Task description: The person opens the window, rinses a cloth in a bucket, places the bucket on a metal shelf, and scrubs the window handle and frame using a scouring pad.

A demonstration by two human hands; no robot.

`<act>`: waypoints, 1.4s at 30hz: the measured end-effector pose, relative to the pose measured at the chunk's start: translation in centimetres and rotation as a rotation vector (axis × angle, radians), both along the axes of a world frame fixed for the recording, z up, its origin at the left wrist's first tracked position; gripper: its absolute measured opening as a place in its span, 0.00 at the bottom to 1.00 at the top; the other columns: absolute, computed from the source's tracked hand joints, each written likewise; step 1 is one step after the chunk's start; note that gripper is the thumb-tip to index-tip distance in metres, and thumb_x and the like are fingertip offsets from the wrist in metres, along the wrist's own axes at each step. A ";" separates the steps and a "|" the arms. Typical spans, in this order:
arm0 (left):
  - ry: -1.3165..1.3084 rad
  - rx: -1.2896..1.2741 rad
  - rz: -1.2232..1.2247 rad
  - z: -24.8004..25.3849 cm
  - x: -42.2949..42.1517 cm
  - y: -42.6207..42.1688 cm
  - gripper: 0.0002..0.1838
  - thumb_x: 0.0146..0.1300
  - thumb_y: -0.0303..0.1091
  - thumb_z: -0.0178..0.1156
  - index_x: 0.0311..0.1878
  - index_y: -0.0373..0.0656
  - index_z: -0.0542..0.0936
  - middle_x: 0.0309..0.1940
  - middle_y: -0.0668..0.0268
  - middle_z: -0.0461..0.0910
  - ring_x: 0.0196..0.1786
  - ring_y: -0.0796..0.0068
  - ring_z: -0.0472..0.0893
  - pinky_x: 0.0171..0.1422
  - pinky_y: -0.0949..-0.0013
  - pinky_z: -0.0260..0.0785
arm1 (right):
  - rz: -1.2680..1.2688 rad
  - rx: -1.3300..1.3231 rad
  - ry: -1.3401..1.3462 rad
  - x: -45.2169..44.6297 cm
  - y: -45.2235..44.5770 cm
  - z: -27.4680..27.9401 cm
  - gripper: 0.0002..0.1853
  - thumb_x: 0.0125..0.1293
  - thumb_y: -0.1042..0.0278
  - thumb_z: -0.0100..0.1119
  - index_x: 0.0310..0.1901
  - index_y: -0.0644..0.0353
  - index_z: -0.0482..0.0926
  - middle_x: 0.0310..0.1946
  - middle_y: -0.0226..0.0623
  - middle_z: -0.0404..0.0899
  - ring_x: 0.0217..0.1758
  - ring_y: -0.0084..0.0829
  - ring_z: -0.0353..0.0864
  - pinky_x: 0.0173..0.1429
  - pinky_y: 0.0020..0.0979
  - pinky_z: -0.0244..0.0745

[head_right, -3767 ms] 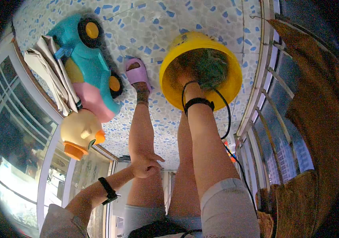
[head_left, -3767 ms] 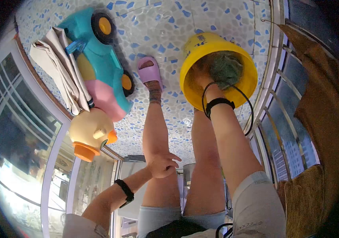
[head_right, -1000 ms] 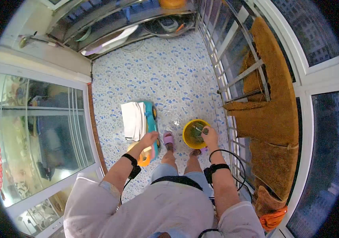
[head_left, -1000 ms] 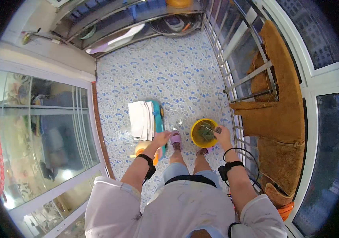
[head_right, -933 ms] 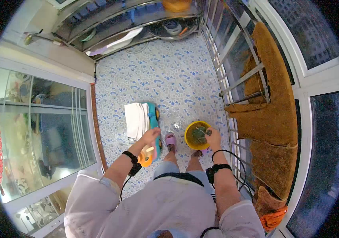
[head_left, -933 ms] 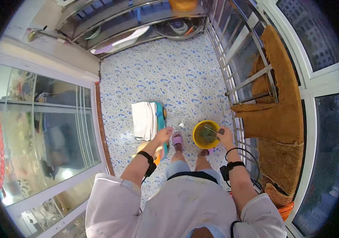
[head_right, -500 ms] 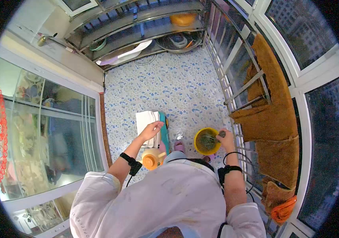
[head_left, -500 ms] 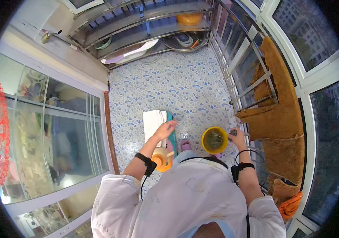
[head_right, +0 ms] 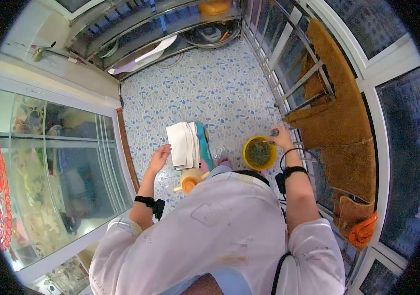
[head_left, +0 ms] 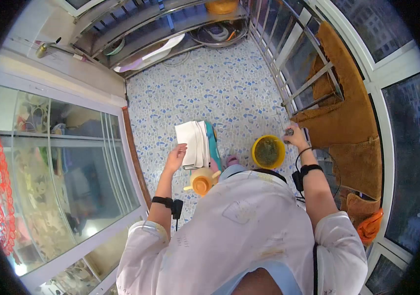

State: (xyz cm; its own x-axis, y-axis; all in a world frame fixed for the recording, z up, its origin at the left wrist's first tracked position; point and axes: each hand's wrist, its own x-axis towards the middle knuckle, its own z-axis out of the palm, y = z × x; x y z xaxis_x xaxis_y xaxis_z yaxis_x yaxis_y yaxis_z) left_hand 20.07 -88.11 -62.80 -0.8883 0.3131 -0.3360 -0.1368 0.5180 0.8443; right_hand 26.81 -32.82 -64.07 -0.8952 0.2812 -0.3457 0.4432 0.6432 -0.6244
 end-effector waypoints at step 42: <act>0.061 -0.043 0.086 1.5 -2.8 0.1 0.18 0.72 0.38 0.51 0.60 0.40 0.73 0.51 0.58 0.80 0.54 0.70 0.78 0.60 0.66 0.69 | 0.162 0.036 0.494 -19.1 -7.8 2.8 0.35 0.41 0.56 0.78 0.51 0.62 0.76 0.47 0.50 0.76 0.53 0.48 0.75 0.57 0.43 0.72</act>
